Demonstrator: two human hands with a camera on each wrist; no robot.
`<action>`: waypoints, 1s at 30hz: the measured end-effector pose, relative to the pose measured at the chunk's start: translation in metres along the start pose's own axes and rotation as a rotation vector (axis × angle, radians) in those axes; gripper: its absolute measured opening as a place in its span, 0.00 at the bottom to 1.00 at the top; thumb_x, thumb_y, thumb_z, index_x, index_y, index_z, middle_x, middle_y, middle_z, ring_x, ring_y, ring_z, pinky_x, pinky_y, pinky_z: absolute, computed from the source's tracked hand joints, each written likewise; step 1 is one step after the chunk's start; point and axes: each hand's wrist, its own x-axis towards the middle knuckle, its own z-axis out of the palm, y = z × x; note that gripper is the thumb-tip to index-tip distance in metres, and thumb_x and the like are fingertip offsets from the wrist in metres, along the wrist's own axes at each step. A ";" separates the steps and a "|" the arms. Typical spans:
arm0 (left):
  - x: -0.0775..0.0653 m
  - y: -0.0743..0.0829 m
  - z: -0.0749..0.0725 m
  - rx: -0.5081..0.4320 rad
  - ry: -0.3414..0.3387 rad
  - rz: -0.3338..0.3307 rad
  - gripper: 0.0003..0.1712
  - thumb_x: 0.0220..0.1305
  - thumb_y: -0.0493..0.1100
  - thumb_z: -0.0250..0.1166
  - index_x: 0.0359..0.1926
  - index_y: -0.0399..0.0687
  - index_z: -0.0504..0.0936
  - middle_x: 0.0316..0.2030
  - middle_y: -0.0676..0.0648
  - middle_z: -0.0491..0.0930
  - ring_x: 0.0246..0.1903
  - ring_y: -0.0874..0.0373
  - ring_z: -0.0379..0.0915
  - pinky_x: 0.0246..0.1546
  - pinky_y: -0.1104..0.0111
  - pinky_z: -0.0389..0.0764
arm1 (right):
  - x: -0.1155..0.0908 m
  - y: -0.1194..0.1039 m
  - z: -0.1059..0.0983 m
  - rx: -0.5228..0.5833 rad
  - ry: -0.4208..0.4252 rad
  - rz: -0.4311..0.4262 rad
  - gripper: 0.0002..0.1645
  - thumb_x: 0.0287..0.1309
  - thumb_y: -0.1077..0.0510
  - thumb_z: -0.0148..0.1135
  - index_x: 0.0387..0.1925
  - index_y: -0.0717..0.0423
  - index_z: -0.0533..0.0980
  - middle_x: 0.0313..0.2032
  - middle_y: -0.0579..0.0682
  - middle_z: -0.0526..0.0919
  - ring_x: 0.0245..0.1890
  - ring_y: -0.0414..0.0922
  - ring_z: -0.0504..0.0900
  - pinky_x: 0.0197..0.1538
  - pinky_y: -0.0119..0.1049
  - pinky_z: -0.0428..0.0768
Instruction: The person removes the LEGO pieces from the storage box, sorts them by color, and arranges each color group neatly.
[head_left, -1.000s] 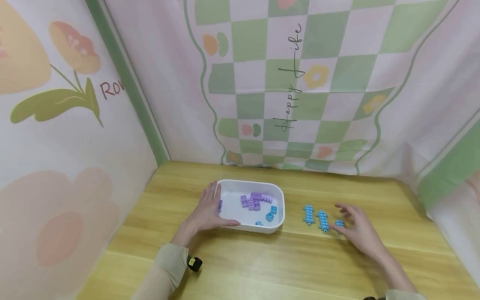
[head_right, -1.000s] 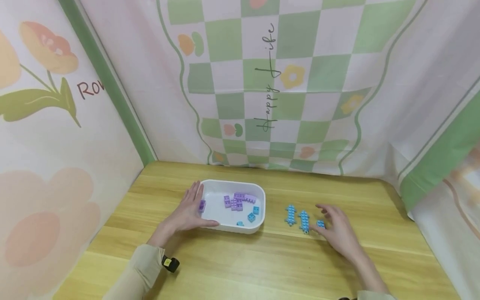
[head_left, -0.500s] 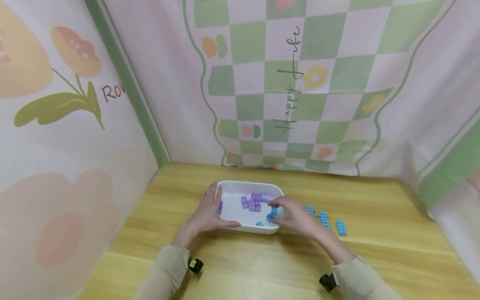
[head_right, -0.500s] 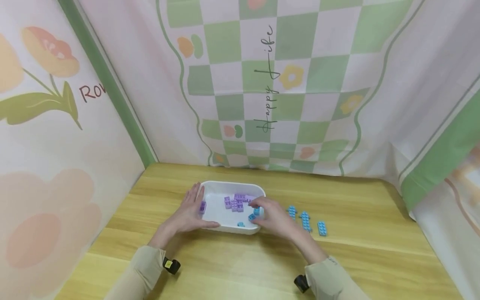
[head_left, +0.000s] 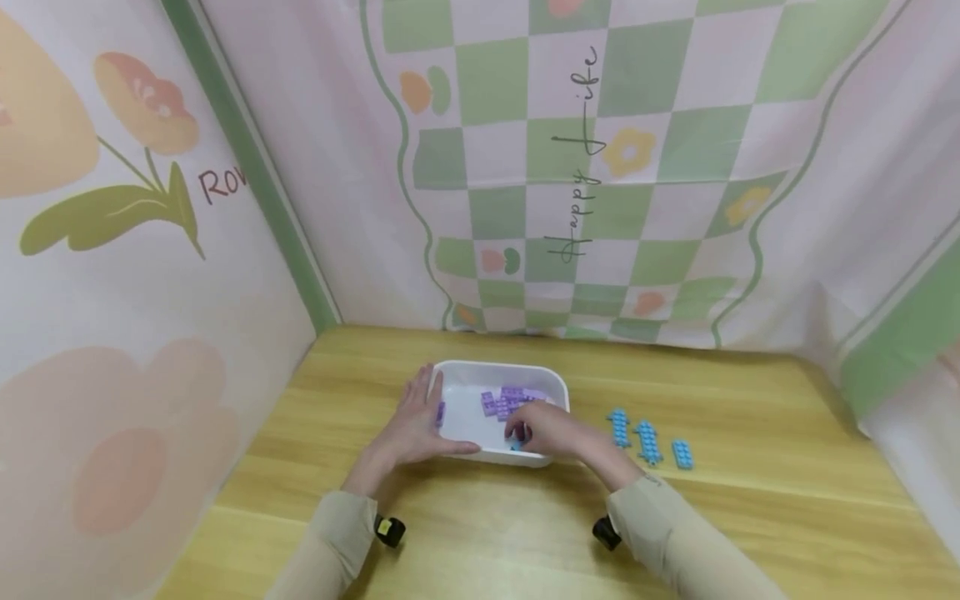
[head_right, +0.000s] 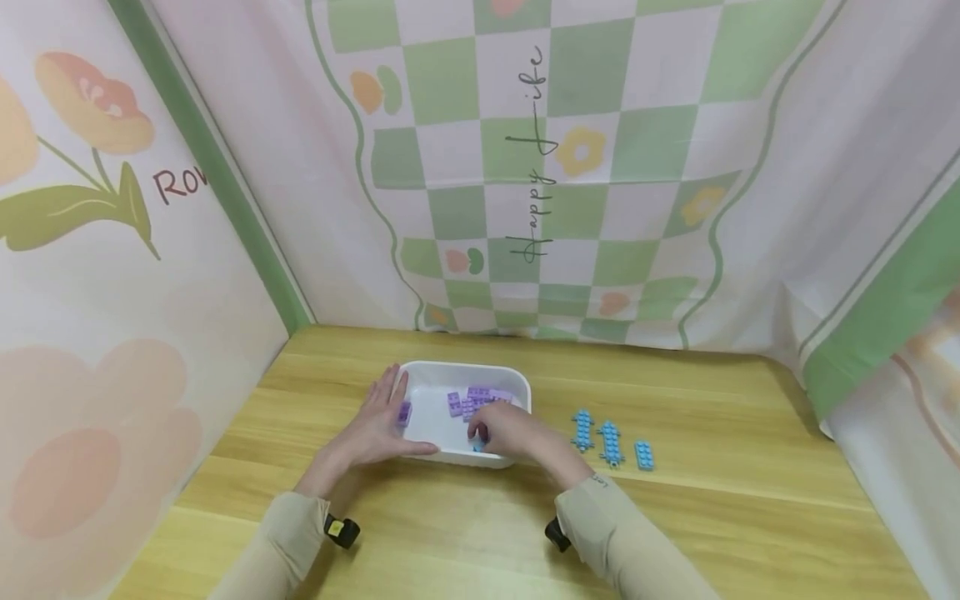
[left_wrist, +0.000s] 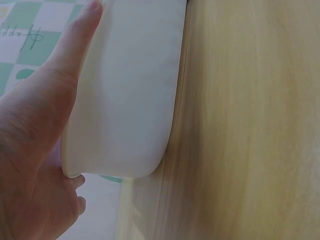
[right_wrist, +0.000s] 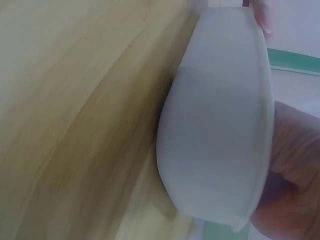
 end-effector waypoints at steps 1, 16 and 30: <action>0.000 0.000 0.000 0.001 -0.002 0.002 0.89 0.50 0.79 0.79 0.89 0.38 0.36 0.89 0.31 0.30 0.90 0.38 0.26 0.91 0.45 0.35 | 0.001 0.000 0.001 0.000 0.001 -0.001 0.11 0.57 0.69 0.78 0.42 0.60 0.90 0.33 0.50 0.90 0.33 0.40 0.83 0.40 0.30 0.84; 0.004 0.001 -0.003 0.029 -0.019 0.014 0.88 0.52 0.80 0.78 0.89 0.38 0.35 0.89 0.32 0.29 0.90 0.38 0.25 0.90 0.45 0.34 | -0.002 0.009 0.015 -0.050 0.269 -0.045 0.14 0.64 0.63 0.74 0.50 0.63 0.88 0.39 0.52 0.90 0.35 0.41 0.82 0.39 0.40 0.86; 0.002 0.001 -0.002 0.041 -0.010 0.010 0.87 0.52 0.79 0.79 0.88 0.35 0.36 0.89 0.30 0.30 0.90 0.36 0.27 0.91 0.43 0.36 | 0.001 0.008 0.020 -0.085 0.281 0.015 0.10 0.75 0.52 0.70 0.44 0.55 0.86 0.37 0.48 0.89 0.36 0.42 0.83 0.43 0.38 0.87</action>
